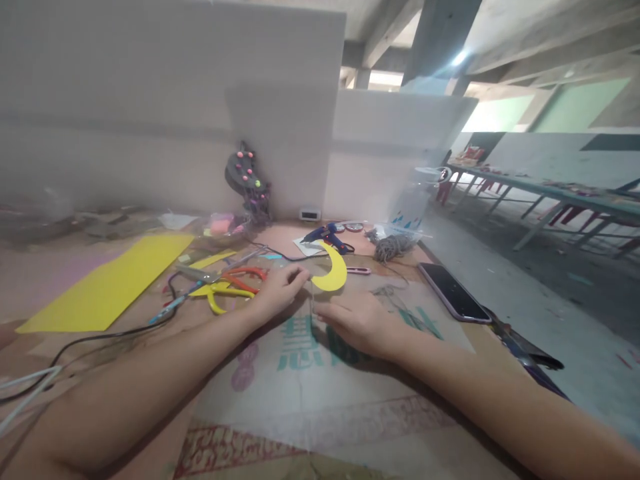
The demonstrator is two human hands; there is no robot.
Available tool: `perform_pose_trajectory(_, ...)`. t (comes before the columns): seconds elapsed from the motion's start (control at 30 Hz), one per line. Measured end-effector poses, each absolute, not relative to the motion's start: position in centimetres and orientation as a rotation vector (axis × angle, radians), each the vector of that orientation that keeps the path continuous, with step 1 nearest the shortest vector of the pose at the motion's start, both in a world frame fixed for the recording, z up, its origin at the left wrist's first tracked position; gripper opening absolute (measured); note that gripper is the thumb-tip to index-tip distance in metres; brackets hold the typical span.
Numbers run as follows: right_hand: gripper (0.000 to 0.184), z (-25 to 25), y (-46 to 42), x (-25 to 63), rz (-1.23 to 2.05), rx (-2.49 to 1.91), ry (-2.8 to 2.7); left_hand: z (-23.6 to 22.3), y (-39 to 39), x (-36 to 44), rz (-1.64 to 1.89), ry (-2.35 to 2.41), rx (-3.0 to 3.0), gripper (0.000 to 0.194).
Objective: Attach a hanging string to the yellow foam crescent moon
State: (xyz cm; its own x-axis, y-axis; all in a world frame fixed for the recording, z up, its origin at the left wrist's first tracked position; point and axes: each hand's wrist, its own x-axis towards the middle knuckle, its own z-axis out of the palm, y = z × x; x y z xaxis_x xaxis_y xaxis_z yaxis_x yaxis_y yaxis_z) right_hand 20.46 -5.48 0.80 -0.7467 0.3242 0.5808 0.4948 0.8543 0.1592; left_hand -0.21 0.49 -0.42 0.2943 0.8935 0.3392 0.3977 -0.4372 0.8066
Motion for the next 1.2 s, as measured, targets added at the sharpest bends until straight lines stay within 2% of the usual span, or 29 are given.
perform_pose_trajectory(0.23,0.019,-0.2,-5.2,19.9,-0.391,-0.53,-2.49,-0.5,0.7,-0.3,0.867,1.109,2.103,0.031)
perform_pose_trajectory(0.8,0.016,0.4,-5.7,20.1,-0.304,-0.527,-2.575,-0.5,0.4,-0.3,0.773,1.082,2.146,0.032)
perform_pose_trajectory(1.2,0.022,2.9,-5.1,18.9,-0.524,-0.291,-2.89,-0.6,0.2,-0.2,0.741,1.067,2.217,0.032)
